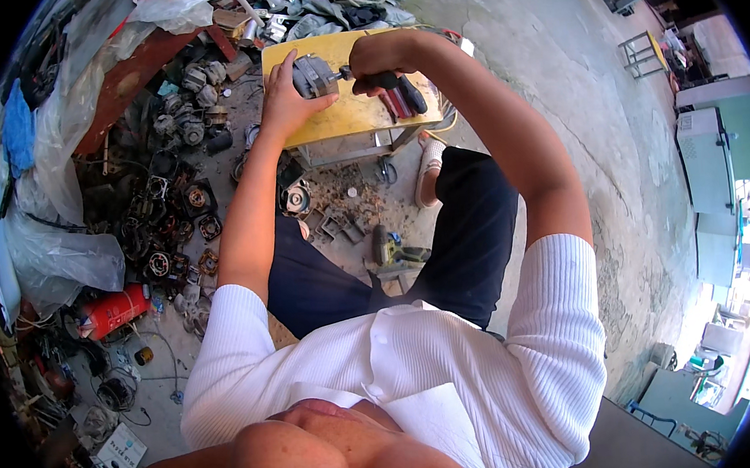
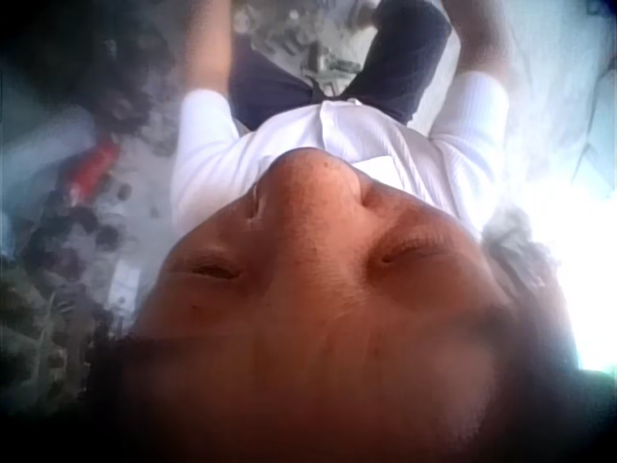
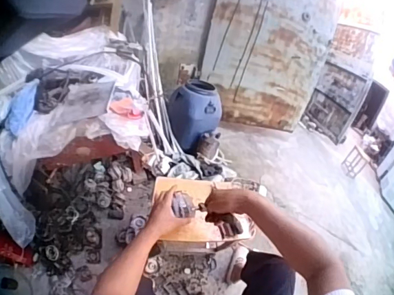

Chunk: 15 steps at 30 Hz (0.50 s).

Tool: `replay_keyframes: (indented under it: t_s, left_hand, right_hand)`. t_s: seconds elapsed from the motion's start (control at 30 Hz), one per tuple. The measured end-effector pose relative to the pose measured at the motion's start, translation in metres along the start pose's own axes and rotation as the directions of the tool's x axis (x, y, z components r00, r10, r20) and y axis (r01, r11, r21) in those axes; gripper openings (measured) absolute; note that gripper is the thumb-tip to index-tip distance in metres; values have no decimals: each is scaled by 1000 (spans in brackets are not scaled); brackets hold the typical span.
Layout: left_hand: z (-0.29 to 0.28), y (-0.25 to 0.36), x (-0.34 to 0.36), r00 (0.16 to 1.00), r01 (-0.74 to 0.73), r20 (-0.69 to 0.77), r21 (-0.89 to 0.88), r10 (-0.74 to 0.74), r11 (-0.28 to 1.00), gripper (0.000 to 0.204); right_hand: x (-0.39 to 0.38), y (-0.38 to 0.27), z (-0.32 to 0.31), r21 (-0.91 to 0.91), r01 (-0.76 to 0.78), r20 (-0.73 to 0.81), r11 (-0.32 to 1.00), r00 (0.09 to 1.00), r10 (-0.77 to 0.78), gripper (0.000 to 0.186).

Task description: The person uses a screwdriver and a socket wrench to remove screws and disassemble an appliance motor component on a yellow table.

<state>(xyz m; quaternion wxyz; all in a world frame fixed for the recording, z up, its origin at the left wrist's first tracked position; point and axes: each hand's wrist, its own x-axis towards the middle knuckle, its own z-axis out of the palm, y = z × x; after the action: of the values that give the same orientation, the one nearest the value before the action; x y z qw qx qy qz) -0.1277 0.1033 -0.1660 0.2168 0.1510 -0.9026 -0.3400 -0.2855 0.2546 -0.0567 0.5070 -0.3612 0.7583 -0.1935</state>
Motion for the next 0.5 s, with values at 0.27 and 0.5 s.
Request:
replay_keyframes:
  t_s: [0.27, 0.5]
  left_hand:
    - [5, -2, -10, 998, -57, -26, -7, 57, 998, 99]
    - [-11, 6, -5, 995, 96, 1, -83, -96, 992, 96]
  right_hand:
    - [-13, -15, 41, 7, -154, -124, 988, 980, 154, 15]
    - [-8, -3, 70, -362, 21, -462, 932, 864, -199, 22]
